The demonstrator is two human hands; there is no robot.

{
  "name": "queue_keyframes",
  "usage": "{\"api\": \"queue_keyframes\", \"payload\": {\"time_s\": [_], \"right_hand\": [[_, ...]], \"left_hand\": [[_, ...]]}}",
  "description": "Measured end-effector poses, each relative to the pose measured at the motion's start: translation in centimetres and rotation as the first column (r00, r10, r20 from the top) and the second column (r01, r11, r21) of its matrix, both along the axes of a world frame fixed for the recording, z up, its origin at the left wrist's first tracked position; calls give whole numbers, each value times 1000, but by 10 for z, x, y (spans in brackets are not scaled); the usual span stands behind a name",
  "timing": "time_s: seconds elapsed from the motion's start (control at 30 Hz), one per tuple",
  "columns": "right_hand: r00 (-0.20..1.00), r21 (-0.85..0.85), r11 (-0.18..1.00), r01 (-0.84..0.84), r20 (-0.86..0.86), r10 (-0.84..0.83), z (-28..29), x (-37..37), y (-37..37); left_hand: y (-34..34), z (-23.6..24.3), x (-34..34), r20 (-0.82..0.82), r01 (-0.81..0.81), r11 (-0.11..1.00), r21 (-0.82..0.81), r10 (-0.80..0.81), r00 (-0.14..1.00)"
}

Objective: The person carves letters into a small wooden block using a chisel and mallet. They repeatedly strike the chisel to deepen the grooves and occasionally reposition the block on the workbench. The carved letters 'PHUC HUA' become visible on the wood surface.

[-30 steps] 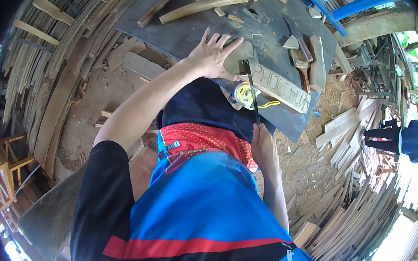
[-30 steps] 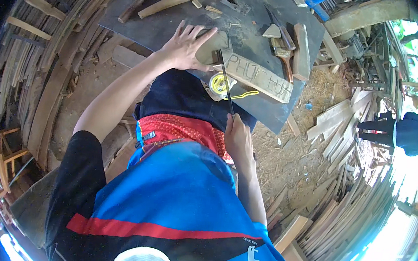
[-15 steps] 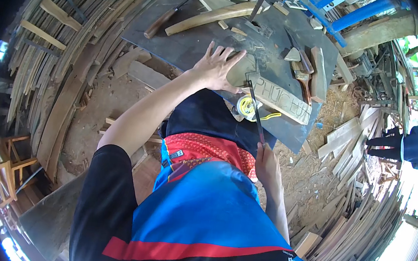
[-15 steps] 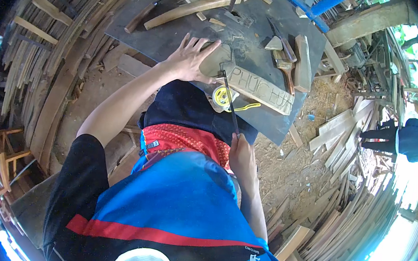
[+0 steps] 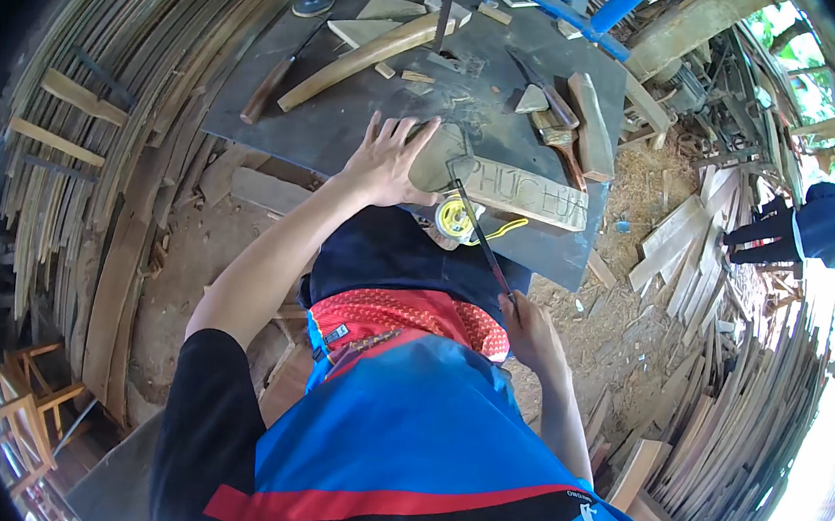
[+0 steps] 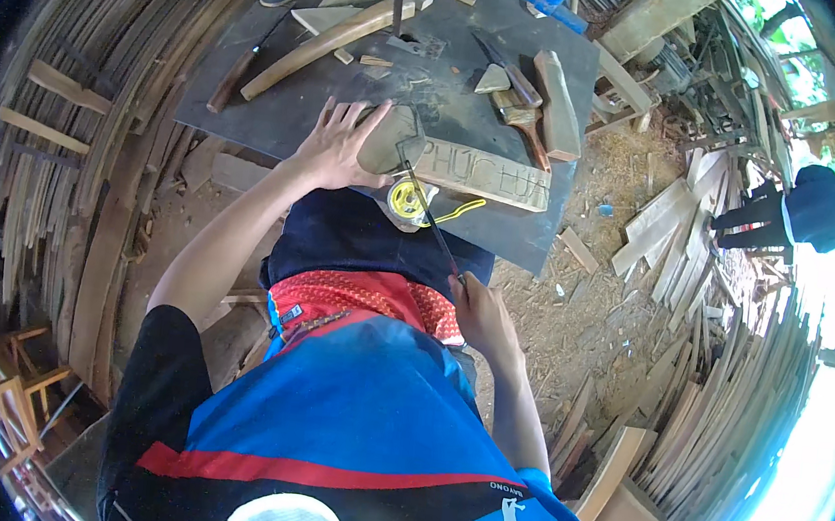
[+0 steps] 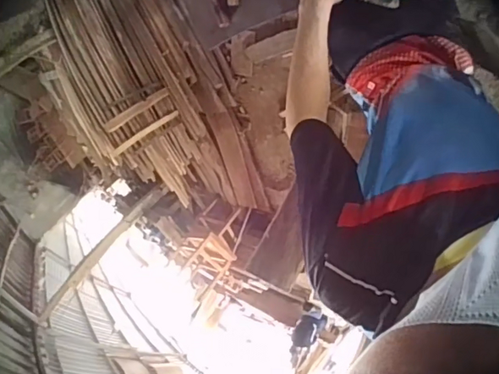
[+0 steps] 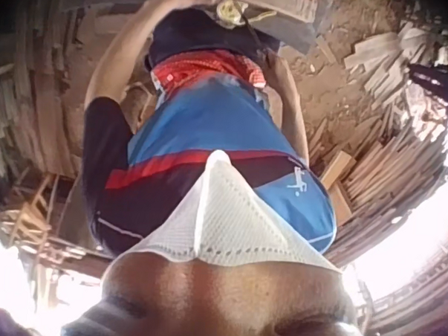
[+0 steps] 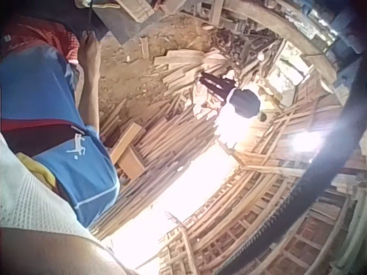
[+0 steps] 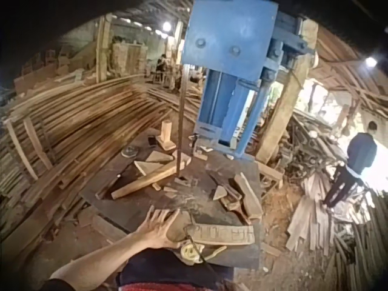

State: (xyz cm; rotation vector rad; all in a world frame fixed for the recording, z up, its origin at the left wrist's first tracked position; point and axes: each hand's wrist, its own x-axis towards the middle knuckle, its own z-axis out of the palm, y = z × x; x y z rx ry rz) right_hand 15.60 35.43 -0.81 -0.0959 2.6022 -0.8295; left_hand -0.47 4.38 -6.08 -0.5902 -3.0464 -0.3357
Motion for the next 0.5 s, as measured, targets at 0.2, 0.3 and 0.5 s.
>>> {"api": "queue_keyframes", "payload": {"time_s": [0.2, 0.3, 0.5], "right_hand": [[996, -90, 994, 55, -72, -61, -6, 10, -4], [995, -33, 997, 68, -67, -70, 0, 7, -4], [962, -106, 974, 202, -166, -217, -3, 17, 3]], "left_hand": [[17, 5, 11, 14, -135, 990, 42, 135, 991], [20, 7, 15, 25, -165, 986, 36, 165, 986], [17, 2, 4, 1, -193, 977, 94, 194, 981]]}}
